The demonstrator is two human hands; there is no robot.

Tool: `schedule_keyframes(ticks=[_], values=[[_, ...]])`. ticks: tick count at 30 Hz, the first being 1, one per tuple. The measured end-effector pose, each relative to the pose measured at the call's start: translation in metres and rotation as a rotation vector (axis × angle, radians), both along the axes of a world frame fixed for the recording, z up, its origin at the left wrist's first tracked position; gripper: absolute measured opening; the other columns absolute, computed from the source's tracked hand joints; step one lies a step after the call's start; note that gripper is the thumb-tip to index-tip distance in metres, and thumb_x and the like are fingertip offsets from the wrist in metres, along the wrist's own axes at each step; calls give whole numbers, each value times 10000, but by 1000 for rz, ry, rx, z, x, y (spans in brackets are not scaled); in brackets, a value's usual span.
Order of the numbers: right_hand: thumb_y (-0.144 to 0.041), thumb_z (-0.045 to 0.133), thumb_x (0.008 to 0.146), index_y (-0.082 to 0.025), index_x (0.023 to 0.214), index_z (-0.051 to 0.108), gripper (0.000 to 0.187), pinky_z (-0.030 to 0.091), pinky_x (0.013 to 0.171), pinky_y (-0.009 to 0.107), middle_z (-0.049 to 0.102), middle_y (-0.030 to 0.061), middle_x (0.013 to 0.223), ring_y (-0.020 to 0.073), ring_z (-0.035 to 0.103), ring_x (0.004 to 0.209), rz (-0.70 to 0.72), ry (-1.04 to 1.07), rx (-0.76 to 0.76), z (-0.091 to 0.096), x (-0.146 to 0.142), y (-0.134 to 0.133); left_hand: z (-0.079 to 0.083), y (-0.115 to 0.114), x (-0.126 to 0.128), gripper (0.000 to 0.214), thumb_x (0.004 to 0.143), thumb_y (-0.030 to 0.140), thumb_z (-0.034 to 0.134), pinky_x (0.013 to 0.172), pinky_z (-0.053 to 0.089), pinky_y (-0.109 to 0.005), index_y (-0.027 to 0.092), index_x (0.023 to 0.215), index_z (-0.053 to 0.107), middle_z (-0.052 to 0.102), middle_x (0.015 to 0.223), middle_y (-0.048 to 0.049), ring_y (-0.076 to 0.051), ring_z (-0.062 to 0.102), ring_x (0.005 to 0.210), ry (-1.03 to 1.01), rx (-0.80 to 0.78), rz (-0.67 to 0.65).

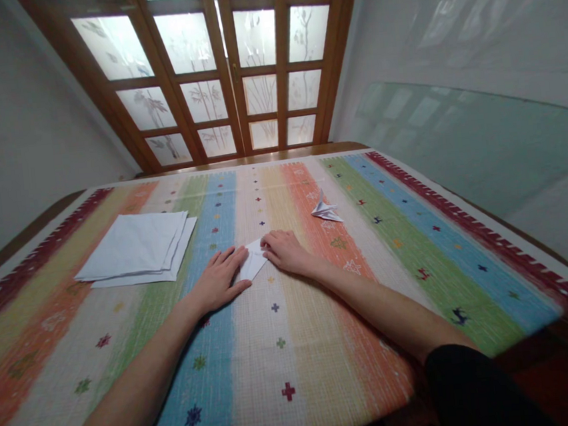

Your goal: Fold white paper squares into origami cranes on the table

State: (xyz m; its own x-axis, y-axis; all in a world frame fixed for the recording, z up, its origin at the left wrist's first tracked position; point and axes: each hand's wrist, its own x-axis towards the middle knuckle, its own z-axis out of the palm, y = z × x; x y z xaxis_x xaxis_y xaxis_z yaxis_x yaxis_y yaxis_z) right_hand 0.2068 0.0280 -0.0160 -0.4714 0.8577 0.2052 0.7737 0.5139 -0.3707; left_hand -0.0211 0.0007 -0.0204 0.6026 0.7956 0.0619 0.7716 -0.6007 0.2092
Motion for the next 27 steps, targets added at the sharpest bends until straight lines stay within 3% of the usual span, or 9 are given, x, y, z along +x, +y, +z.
schedule_keyframes(ticks=[5,7,11,14,17,20,22,27], values=[[-142,651,735,-155,1320,508,602,389,882,376,658,118,1111,234,572,982,158,143,-66,0,-6,-5,-3,1,0,774,872,515,538,1146,249,-520,134,1489,268,419,1494,-179,-330,306,1425,-28,8,23],[-127,645,739,-154,1276,554,545,396,856,364,679,102,1023,223,581,927,159,140,-55,0,-5,-6,-5,2,0,805,862,537,546,1145,250,-523,140,1497,253,419,1493,-181,-332,310,1423,-39,10,29],[-119,590,823,-185,906,703,155,385,821,353,706,79,893,213,601,883,255,59,69,-4,4,-8,-5,2,-1,869,839,586,560,1148,249,-524,139,1508,233,383,1512,-193,-337,306,1424,-50,1,34],[-111,555,864,-205,875,722,192,391,814,351,729,70,906,202,627,877,348,10,150,-8,13,-10,-3,1,-1,853,815,600,591,1153,227,-543,194,1499,283,261,1576,-172,-349,251,1444,-56,40,-4],[-145,541,898,-231,926,729,209,414,840,354,741,65,969,195,652,913,407,-21,194,-10,18,-12,0,-1,0,625,830,539,604,1165,171,-571,288,1388,477,208,1606,-88,-345,177,1467,-63,110,-107],[-160,532,910,-235,943,728,212,439,855,355,744,69,1016,195,664,961,437,-34,210,-11,21,-11,3,-2,0,371,854,496,579,1172,144,-578,257,1122,668,314,1567,-69,-341,190,1460,-59,182,-145],[-142,516,910,-222,930,728,228,454,871,360,748,78,1017,196,670,977,438,-37,214,-11,23,-9,4,-1,-1,310,865,479,563,1173,150,-577,225,984,697,412,1509,-89,-341,256,1433,-63,230,-110],[-115,496,893,-197,938,727,248,470,907,368,741,110,1053,202,684,962,364,-47,184,-14,34,-5,5,4,-6,206,901,335,523,1125,282,-535,208,958,674,655,1234,-95,-298,458,1313,-97,200,-75]])
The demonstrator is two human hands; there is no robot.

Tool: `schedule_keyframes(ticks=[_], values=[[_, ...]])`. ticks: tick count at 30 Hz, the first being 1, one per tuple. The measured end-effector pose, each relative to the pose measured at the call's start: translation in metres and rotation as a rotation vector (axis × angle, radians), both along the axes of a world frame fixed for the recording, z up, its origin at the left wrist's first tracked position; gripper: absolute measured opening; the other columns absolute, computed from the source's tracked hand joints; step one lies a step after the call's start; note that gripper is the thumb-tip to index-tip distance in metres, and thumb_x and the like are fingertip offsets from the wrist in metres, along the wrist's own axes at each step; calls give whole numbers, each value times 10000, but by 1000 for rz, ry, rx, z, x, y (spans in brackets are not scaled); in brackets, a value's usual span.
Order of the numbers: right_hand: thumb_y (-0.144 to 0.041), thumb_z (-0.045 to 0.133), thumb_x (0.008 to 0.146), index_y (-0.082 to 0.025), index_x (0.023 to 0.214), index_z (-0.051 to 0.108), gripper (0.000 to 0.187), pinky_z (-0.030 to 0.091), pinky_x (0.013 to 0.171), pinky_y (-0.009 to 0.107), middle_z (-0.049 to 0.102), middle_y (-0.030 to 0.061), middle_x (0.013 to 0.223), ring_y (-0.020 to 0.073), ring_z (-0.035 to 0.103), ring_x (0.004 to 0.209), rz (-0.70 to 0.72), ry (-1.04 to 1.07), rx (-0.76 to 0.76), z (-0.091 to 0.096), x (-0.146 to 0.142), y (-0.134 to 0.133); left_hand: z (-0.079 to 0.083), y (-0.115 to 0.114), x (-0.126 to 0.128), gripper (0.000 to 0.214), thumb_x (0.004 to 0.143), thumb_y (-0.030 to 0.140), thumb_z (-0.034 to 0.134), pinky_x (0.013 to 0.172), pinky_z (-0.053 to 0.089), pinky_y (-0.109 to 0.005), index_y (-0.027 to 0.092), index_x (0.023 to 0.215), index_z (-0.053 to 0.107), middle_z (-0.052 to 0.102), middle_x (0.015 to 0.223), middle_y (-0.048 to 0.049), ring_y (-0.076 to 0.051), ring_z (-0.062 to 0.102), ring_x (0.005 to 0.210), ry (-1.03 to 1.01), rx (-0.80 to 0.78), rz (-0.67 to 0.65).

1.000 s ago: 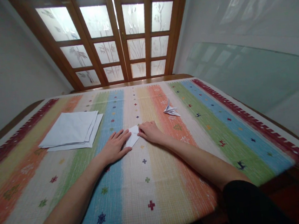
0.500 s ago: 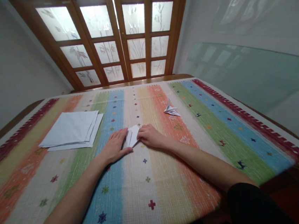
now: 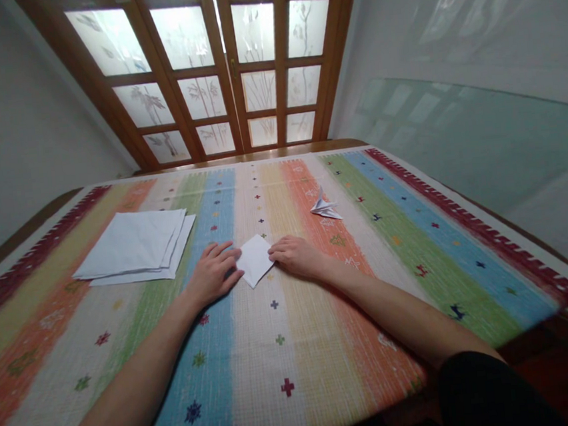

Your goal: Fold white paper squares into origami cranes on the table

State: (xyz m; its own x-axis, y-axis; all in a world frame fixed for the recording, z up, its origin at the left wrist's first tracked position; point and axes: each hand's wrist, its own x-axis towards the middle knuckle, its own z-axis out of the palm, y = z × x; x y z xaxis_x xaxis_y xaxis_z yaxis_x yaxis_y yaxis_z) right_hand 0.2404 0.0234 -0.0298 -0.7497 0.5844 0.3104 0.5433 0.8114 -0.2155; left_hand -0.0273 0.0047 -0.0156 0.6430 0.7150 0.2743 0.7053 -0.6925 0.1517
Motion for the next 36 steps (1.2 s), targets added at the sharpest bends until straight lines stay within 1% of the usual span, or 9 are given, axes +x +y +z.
schedule_keyframes(ticks=[6,10,13,17,20,23,26,33,36], values=[[-191,510,889,-183,925,710,203,495,789,332,746,92,919,198,679,838,-207,245,-176,5,2,-6,-4,4,-4,345,841,426,618,1048,398,-489,197,1099,627,675,1194,-99,-289,532,1236,-204,-140,-53],[-265,517,862,-182,855,675,179,490,690,302,706,47,791,174,639,726,-388,594,-405,13,-5,-8,-8,5,-1,425,810,453,642,999,452,-464,195,1146,613,674,1179,-103,-272,598,1141,-458,-239,66],[-341,572,812,-184,799,638,172,480,623,288,667,30,726,159,606,649,-393,776,-615,14,-9,-6,-11,5,4,422,839,450,596,921,503,-407,185,1166,602,684,1108,-93,-231,640,1021,-639,-333,160],[-421,663,739,-194,777,605,237,456,556,265,630,0,665,131,567,569,-397,974,-820,12,-14,-4,-14,7,8,569,843,485,578,853,514,-351,201,1329,493,671,1050,-71,-179,641,903,-884,-425,168],[-430,728,673,-196,773,590,289,436,523,246,602,-25,625,108,537,521,-390,1110,-924,10,-19,-4,-13,7,11,531,825,513,590,778,506,-310,185,1242,576,679,950,-50,-164,628,815,-1005,-483,133],[-390,738,665,-195,795,591,277,437,518,240,584,-37,612,98,526,507,-374,1150,-980,9,-23,-7,-8,5,15,359,770,466,657,707,486,-276,163,960,683,679,829,-31,-156,610,745,-1041,-526,152],[-294,732,656,-202,889,596,285,468,552,249,615,-23,701,113,566,576,-307,1128,-1019,9,-26,-13,-5,4,19,231,747,389,668,627,457,-247,158,748,659,649,702,-8,-130,572,640,-1044,-530,228],[-174,794,555,-296,1329,415,871,534,790,332,612,50,1161,188,627,940,-45,1013,-1102,9,-35,-26,-9,7,22,398,682,324,706,525,424,-211,161,1021,578,639,654,29,-112,566,546,-1256,-520,323],[-207,804,579,-260,1260,496,749,528,778,315,639,33,1085,173,630,898,-169,1047,-960,7,-39,-25,-9,5,22,458,719,306,687,532,439,-216,152,1133,571,635,620,42,-116,576,539,-1190,-481,308]])
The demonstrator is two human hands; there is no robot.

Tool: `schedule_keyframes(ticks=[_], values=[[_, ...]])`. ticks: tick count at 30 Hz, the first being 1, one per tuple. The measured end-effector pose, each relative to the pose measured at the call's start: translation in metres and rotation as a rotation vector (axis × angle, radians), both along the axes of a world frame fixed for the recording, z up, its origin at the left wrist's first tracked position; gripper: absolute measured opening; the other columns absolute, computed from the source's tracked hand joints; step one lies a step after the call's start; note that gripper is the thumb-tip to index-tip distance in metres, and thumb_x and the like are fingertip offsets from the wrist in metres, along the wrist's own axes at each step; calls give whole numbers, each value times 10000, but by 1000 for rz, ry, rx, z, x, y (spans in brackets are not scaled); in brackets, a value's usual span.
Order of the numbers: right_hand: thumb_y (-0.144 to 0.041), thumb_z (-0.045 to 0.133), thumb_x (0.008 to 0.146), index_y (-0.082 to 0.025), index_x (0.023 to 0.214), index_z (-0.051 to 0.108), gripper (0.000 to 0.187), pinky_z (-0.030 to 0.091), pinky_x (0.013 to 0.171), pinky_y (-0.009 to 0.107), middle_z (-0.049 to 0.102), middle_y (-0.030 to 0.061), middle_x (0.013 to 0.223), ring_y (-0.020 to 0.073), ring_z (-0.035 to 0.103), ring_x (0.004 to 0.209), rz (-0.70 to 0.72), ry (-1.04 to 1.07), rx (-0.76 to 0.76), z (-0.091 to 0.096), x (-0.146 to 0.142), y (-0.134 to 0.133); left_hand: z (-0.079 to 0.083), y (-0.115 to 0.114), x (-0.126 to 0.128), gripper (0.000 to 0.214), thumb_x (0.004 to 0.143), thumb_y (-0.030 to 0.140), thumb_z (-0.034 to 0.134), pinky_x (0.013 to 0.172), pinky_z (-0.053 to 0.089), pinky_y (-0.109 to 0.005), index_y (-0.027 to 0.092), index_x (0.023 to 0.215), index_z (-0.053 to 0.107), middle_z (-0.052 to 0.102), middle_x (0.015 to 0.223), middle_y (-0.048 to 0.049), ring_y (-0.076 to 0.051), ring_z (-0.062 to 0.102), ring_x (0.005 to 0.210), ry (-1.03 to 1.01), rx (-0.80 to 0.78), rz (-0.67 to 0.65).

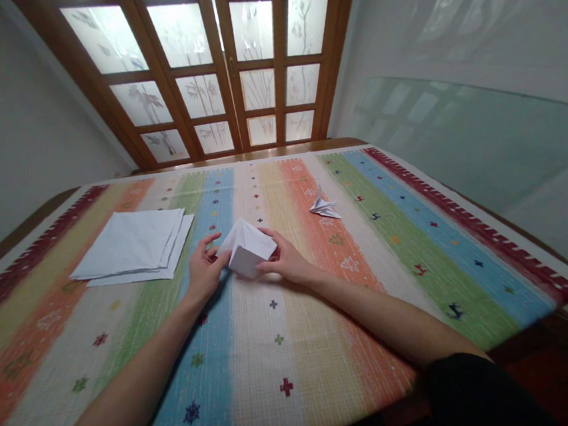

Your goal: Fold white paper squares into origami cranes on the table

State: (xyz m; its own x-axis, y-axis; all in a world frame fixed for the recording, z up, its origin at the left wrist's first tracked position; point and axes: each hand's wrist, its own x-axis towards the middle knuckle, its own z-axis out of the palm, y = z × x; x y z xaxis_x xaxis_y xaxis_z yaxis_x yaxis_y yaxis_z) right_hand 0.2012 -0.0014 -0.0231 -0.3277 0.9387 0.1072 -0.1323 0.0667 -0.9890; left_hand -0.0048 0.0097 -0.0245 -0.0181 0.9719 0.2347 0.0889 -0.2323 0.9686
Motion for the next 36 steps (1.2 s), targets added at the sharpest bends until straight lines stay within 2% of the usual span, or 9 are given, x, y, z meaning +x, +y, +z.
schedule_keyframes(ticks=[3,5,10,13,16,22,29,32,36], values=[[-260,740,678,-185,929,651,276,504,679,289,659,6,814,150,613,721,-163,-139,106,-2,1,4,1,-3,0,244,778,300,648,623,500,-257,158,975,668,700,710,-7,-143,641,643,139,119,18],[-254,676,741,-174,765,668,84,490,660,293,653,5,714,149,607,670,-217,-237,208,-3,4,7,1,-5,-1,148,838,283,604,714,525,-294,171,872,696,734,801,-34,-162,673,743,245,280,39],[-117,584,776,-204,781,723,164,494,812,358,715,56,927,184,647,884,-338,-469,532,-6,18,20,3,-6,-10,145,902,219,571,873,499,-380,202,955,705,744,1009,-66,-202,653,989,651,811,-102],[-50,550,773,-209,853,735,257,471,900,405,707,79,1038,204,626,992,-310,-680,633,-9,27,26,3,-5,-14,138,909,216,571,784,491,-358,206,937,705,751,962,-50,-202,649,908,940,917,-227],[-39,526,778,-187,941,713,289,459,927,418,700,95,1047,217,612,1022,-342,-756,640,-9,33,26,0,-4,-15,156,917,211,559,713,471,-328,197,865,705,750,886,-42,-181,628,793,1050,875,-261],[-131,539,793,-188,908,663,178,481,805,360,700,78,925,208,626,869,-404,-763,549,-2,36,7,-6,-4,-12,108,855,166,617,707,478,-305,185,767,677,724,810,-44,-176,621,753,951,664,-184],[-221,528,882,-193,862,675,151,469,837,364,710,74,929,201,628,900,-213,-747,680,-3,27,-4,-5,-7,-7,102,766,127,647,668,457,-269,193,698,609,662,715,-5,-159,616,702,883,413,-125],[-195,511,889,-190,890,691,180,450,862,376,711,88,998,208,619,945,-176,-778,742,-5,22,-1,-5,-7,-6,93,774,153,635,658,454,-268,195,698,601,657,705,-5,-157,613,682,846,398,-140],[-169,541,874,-174,787,682,166,389,855,390,711,88,877,236,584,923,-125,-996,796,-3,18,2,-5,-8,-4,157,843,255,597,646,449,-274,192,699,597,649,697,-20,-158,599,664,810,434,-162]])
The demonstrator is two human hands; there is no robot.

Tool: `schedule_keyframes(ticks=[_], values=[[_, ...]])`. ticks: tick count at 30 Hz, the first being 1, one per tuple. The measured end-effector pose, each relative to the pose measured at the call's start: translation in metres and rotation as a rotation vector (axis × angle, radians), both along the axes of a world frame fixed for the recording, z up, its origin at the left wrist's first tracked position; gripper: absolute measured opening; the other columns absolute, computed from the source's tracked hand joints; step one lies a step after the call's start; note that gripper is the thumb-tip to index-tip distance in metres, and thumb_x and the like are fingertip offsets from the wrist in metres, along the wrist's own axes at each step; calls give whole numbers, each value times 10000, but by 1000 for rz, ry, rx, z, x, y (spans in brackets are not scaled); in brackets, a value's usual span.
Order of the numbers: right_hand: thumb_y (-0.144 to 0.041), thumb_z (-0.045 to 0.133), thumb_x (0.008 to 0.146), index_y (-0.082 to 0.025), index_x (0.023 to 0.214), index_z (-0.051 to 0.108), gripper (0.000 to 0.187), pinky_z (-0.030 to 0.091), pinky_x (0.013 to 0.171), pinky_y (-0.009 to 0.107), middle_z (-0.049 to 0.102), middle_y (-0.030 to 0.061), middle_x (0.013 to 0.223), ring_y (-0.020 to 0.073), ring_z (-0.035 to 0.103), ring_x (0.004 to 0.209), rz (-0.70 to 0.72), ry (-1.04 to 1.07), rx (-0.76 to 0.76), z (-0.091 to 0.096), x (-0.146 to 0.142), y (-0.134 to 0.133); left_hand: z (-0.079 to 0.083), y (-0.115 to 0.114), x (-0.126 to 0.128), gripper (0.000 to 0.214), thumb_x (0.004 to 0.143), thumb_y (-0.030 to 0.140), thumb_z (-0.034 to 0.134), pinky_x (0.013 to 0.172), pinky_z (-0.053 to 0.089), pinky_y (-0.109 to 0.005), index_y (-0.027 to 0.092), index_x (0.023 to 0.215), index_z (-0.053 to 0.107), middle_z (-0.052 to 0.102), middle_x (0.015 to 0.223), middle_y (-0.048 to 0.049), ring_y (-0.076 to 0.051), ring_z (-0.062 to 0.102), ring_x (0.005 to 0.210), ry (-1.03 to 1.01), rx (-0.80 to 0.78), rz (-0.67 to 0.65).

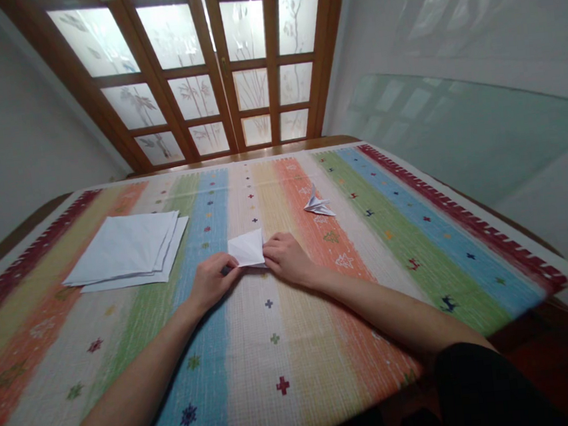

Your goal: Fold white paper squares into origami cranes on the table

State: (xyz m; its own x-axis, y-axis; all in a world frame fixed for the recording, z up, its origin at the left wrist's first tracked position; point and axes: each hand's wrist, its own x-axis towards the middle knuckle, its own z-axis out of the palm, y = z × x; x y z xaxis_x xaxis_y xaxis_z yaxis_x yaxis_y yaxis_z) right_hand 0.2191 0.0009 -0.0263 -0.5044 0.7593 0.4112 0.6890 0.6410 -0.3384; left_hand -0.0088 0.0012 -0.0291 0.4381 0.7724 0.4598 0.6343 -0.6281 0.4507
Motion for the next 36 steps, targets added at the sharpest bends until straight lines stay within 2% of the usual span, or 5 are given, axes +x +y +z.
schedule_keyframes(ticks=[13,16,23,27,36], values=[[-115,541,851,-131,913,688,161,407,890,410,687,148,1015,257,576,976,181,-251,21,-7,-36,16,3,-6,6,137,910,174,497,684,467,-279,193,812,590,695,850,-60,-168,614,750,83,478,-59],[-130,560,844,-123,894,681,131,434,895,430,681,157,975,263,584,964,253,-239,-18,-7,-41,23,-1,-3,3,74,898,265,561,798,497,-334,196,901,587,685,976,-87,-201,631,895,1,419,-73],[-135,641,771,-105,1211,556,448,465,940,447,560,219,1277,287,570,1070,349,-212,-74,2,-37,31,-15,16,-6,1125,637,499,819,1036,408,-532,223,1492,141,375,1477,-233,-342,464,1315,-161,25,-41],[-106,577,792,-165,1241,527,455,452,979,423,553,164,1312,259,553,1134,356,-120,-133,3,-33,29,-18,21,-6,1082,690,445,787,1029,412,-523,235,1510,113,493,1393,-199,-321,521,1261,-146,-134,-28],[-19,532,681,-158,1257,511,593,491,880,343,629,134,1196,226,603,1016,296,16,-329,17,-13,7,-22,23,0,850,774,362,677,939,455,-490,160,1476,242,620,1203,-159,-306,604,1079,-41,-52,122]])
